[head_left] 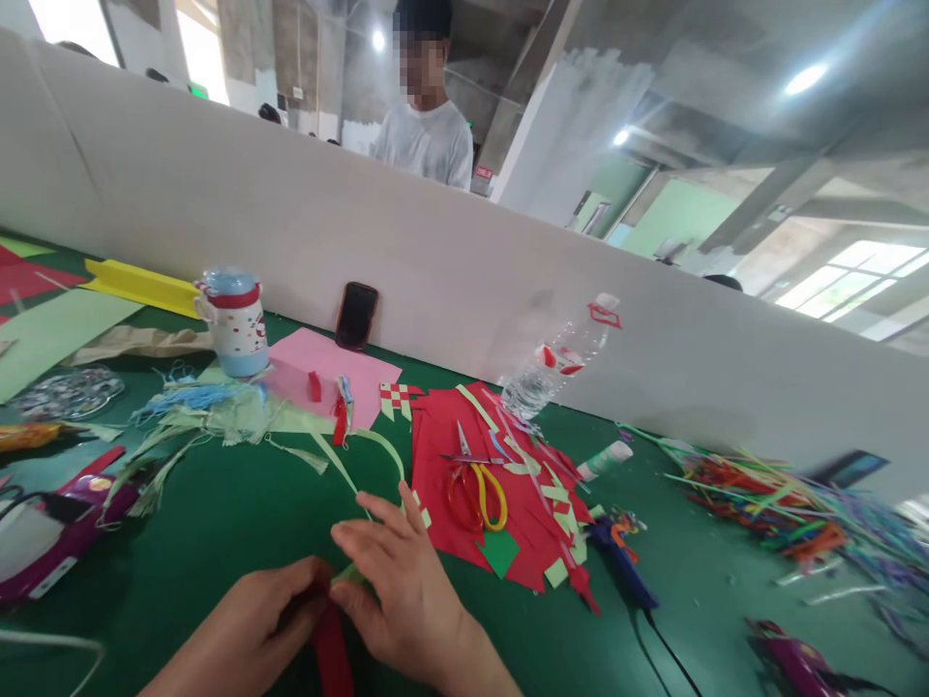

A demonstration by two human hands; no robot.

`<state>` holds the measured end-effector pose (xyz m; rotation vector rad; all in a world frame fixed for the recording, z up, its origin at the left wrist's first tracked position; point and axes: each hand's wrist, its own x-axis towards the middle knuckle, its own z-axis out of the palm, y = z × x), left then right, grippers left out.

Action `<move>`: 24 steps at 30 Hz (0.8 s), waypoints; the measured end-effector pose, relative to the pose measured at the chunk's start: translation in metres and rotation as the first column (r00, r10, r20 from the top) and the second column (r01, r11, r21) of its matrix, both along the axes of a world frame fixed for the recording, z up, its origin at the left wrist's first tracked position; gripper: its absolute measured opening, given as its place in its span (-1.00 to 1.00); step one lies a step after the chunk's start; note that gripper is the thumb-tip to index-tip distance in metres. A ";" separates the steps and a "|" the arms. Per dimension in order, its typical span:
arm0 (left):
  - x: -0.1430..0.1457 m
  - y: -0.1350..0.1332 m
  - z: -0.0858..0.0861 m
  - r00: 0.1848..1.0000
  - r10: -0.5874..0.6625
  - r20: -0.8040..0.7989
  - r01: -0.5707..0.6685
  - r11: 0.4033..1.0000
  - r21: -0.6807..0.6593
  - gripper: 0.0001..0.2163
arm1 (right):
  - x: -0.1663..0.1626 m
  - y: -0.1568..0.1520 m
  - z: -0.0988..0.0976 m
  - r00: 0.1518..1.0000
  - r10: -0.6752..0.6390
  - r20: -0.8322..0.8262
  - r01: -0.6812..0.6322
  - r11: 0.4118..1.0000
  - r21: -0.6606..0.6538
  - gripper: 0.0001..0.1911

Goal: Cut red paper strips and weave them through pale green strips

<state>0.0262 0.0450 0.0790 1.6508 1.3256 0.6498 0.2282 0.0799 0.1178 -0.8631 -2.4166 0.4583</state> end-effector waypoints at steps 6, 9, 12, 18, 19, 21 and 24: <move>0.003 0.002 -0.008 0.998 0.045 0.038 -0.041 0.996 -0.080 -0.81 | -0.003 0.004 -0.024 0.994 -0.108 0.005 0.107 0.986 -0.131 -0.95; 0.002 0.003 -0.022 0.983 0.109 0.145 -0.081 0.979 -0.189 -0.77 | 0.001 0.006 -0.027 0.992 -0.126 -0.016 0.121 0.977 -0.174 -0.91; 0.002 0.004 -0.037 0.962 0.193 0.194 -0.142 0.958 -0.249 -0.67 | 0.003 0.007 -0.028 0.988 -0.149 -0.046 0.138 0.971 -0.196 -0.89; 0.006 0.005 -0.041 0.943 0.273 0.191 -0.228 0.947 -0.226 -0.62 | 0.002 0.009 -0.029 0.965 -0.246 -0.094 0.207 0.930 -0.305 -0.85; 0.006 0.004 -0.039 0.942 0.277 0.192 -0.231 0.946 -0.229 -0.62 | 0.001 0.009 -0.029 0.959 -0.264 -0.107 0.215 0.918 -0.332 -0.85; 0.006 0.003 -0.036 0.940 0.273 0.206 -0.223 0.945 -0.237 -0.63 | 0.000 0.009 -0.029 0.952 -0.280 -0.128 0.216 0.903 -0.370 -0.85; 0.006 0.002 -0.033 0.939 0.266 0.220 -0.212 0.947 -0.240 -0.65 | -0.001 0.009 -0.030 0.948 -0.281 -0.147 0.208 0.900 -0.382 -0.83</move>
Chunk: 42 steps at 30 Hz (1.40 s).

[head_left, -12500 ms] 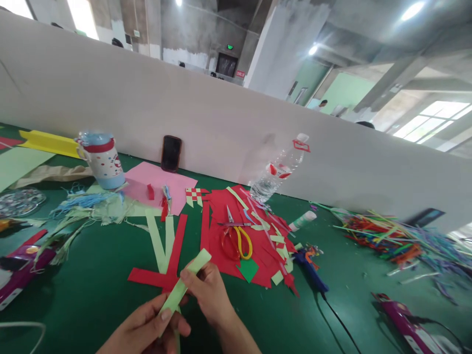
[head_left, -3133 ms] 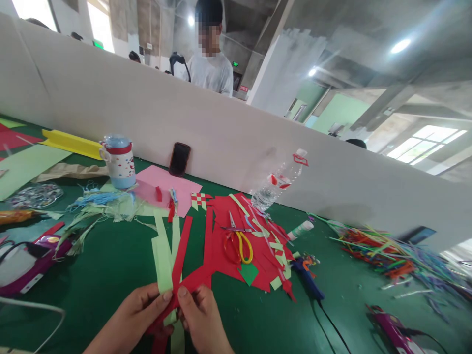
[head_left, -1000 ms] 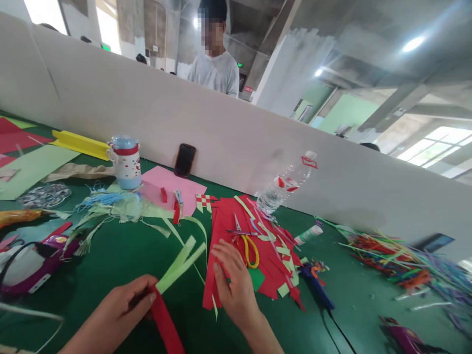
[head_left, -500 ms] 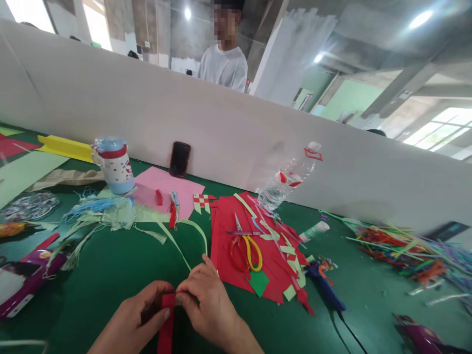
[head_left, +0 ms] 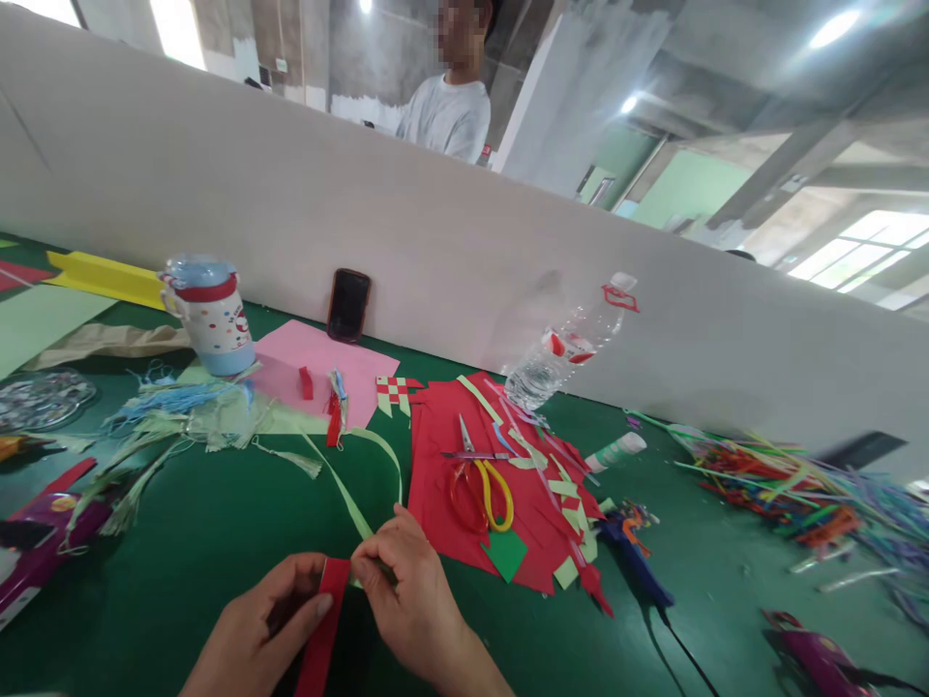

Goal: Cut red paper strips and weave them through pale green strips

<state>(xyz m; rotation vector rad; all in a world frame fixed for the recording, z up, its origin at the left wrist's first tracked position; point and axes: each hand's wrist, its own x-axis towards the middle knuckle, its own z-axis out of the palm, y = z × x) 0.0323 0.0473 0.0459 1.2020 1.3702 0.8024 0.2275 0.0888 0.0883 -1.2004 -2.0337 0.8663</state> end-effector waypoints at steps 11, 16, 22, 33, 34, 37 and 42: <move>0.009 0.002 0.021 0.986 0.151 -0.069 -0.149 0.988 0.038 -0.64 | -0.001 -0.002 -0.002 0.997 0.069 0.021 -0.071 0.994 0.081 -0.83; 0.011 0.000 0.024 0.989 0.144 -0.042 -0.144 0.990 -0.001 -0.62 | -0.002 -0.002 -0.006 0.997 0.072 0.036 -0.076 0.986 0.145 -0.81; 0.010 0.001 0.023 0.994 0.085 -0.072 -0.086 0.996 -0.008 -0.60 | -0.002 -0.001 -0.009 0.994 0.064 0.086 -0.078 0.981 0.175 -0.82; -0.041 -0.026 -0.016 0.770 0.194 -0.608 0.459 0.494 0.738 -0.82 | -0.009 -0.003 -0.014 0.785 0.202 0.586 -0.390 0.896 0.213 -0.88; -0.045 -0.028 -0.018 0.725 0.244 -0.644 0.540 0.379 0.752 -0.80 | -0.011 -0.003 -0.012 0.766 0.212 0.607 -0.412 0.887 0.210 -0.87; -0.050 -0.033 -0.021 0.585 0.369 -0.722 0.706 0.206 0.678 -0.76 | -0.020 -0.002 -0.006 0.734 0.225 0.641 -0.455 0.863 0.218 -0.84; -0.047 -0.036 -0.019 0.475 0.461 -0.750 0.760 0.216 0.613 -0.71 | -0.038 0.009 -0.009 0.674 0.246 0.697 -0.532 0.816 0.227 -0.80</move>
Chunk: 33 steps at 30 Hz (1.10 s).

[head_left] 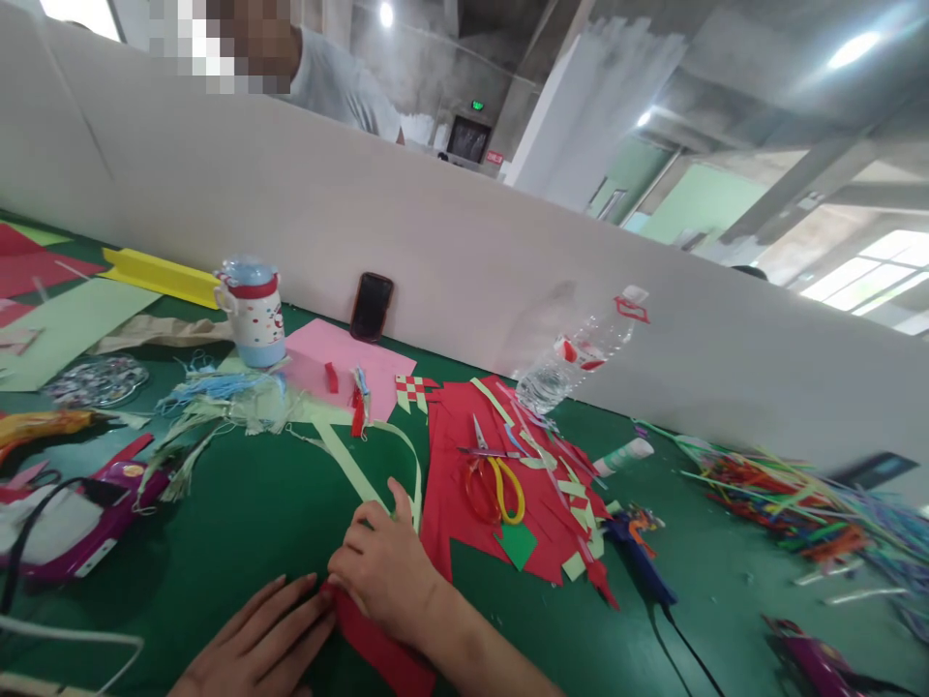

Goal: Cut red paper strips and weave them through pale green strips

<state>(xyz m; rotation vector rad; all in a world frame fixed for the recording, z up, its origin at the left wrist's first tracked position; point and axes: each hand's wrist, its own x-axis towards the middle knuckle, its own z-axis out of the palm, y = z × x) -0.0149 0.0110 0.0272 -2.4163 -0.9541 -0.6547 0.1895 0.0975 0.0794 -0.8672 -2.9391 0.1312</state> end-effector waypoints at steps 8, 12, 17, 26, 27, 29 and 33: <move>0.001 -0.003 -0.008 0.998 0.052 0.016 -0.052 0.998 -0.019 -0.66 | 0.013 0.004 0.005 0.968 -0.194 -0.161 0.202 0.979 0.034 -0.79; 0.000 -0.004 -0.007 0.998 0.048 0.031 -0.047 0.998 -0.029 -0.66 | 0.028 -0.022 0.007 0.944 -0.238 -0.228 0.241 0.970 -0.016 -0.78; 0.000 -0.003 -0.005 0.999 0.011 0.033 -0.010 0.999 -0.041 -0.66 | 0.041 -0.056 -0.022 0.932 -0.162 -0.325 0.197 0.978 0.075 -0.77; 0.002 0.002 0.002 0.999 0.002 0.036 -0.002 1.000 -0.014 -0.69 | 0.059 -0.050 -0.023 0.940 -0.219 -0.261 0.230 0.973 0.015 -0.70; 0.002 0.002 0.002 0.999 -0.001 0.035 0.002 1.000 -0.017 -0.70 | 0.058 -0.047 -0.019 0.943 -0.231 -0.239 0.236 0.972 -0.007 -0.70; 0.001 0.001 0.000 1.000 -0.009 0.028 0.010 1.000 -0.026 -0.70 | 0.054 -0.040 -0.013 0.945 -0.257 -0.203 0.254 0.966 -0.040 -0.71; -0.003 0.000 -0.016 1.000 -0.007 0.024 0.009 0.998 -0.066 -0.67 | 0.050 -0.032 -0.013 0.931 -0.303 -0.205 0.293 0.953 -0.076 -0.73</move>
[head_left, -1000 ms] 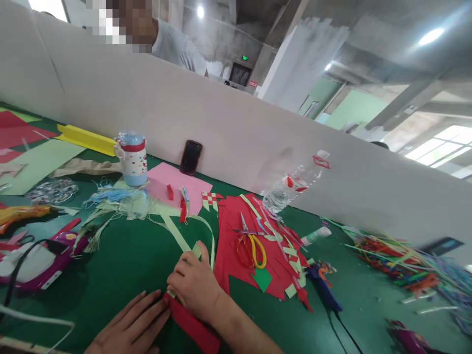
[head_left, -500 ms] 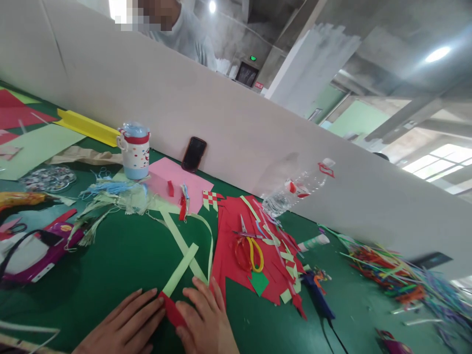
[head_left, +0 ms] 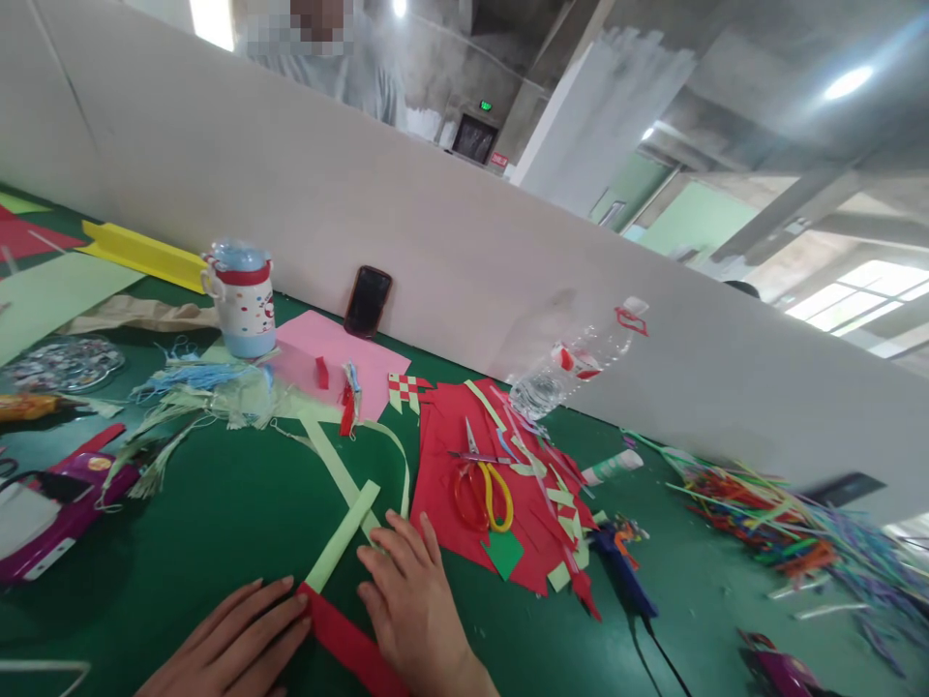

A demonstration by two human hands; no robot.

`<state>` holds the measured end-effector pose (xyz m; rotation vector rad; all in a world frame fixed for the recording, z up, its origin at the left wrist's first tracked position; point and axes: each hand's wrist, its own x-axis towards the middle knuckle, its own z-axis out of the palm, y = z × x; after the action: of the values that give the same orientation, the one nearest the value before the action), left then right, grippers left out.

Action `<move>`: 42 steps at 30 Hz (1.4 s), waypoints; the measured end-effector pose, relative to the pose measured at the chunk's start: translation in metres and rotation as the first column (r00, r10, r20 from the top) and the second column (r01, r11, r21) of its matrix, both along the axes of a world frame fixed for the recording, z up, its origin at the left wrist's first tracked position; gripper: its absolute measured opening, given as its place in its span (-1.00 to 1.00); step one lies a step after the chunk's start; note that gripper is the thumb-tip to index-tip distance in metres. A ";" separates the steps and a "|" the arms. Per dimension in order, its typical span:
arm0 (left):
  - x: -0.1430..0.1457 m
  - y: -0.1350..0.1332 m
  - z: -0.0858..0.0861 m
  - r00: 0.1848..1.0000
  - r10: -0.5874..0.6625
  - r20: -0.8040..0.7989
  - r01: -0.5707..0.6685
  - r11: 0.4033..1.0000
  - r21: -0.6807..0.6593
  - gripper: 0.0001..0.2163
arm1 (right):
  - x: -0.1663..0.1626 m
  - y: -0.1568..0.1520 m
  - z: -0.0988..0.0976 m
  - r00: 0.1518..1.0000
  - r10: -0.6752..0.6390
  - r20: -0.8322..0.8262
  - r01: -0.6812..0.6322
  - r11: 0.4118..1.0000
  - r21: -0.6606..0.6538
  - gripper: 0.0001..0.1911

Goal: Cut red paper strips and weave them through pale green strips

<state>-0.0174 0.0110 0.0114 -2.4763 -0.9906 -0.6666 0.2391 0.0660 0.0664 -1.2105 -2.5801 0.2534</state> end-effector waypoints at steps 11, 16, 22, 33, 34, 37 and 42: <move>-0.002 -0.012 -0.013 0.981 0.157 0.113 -0.134 0.973 -0.186 -0.54 | 0.006 -0.001 -0.006 0.987 -0.095 -0.132 0.101 0.994 0.039 -0.71; 0.003 0.001 0.003 0.937 0.255 0.239 -0.168 0.929 -0.330 -0.64 | -0.004 -0.002 0.008 0.979 -0.047 -0.198 0.049 0.999 0.008 -0.70; 0.015 0.024 0.017 0.928 0.281 0.245 -0.103 0.825 -0.556 -0.79 | -0.023 0.014 0.019 0.994 0.108 -0.011 -0.108 0.994 -0.025 -0.64; 0.021 0.026 0.030 0.898 0.306 0.315 -0.029 0.757 -0.653 -0.88 | -0.027 0.024 0.010 0.971 0.232 0.056 -0.225 0.968 -0.106 -0.82; 0.022 0.026 0.032 0.897 0.303 0.321 -0.018 0.752 -0.659 -0.88 | -0.026 0.022 0.010 0.974 0.227 0.017 -0.225 0.969 -0.103 -0.78; 0.022 0.025 0.035 0.883 0.309 0.352 0.015 0.733 -0.680 -0.87 | -0.022 0.015 0.011 0.972 0.127 -0.195 -0.148 0.984 -0.099 -0.59; 0.023 0.025 0.039 0.794 0.361 0.490 0.130 0.685 -0.717 -0.82 | -0.014 0.000 0.024 0.840 -0.310 -0.445 0.161 0.926 -0.342 -0.85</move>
<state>0.0056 0.0363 0.0505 -2.8402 -1.9890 -1.2724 0.2247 0.0660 0.0900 -1.3381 -1.9709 0.8025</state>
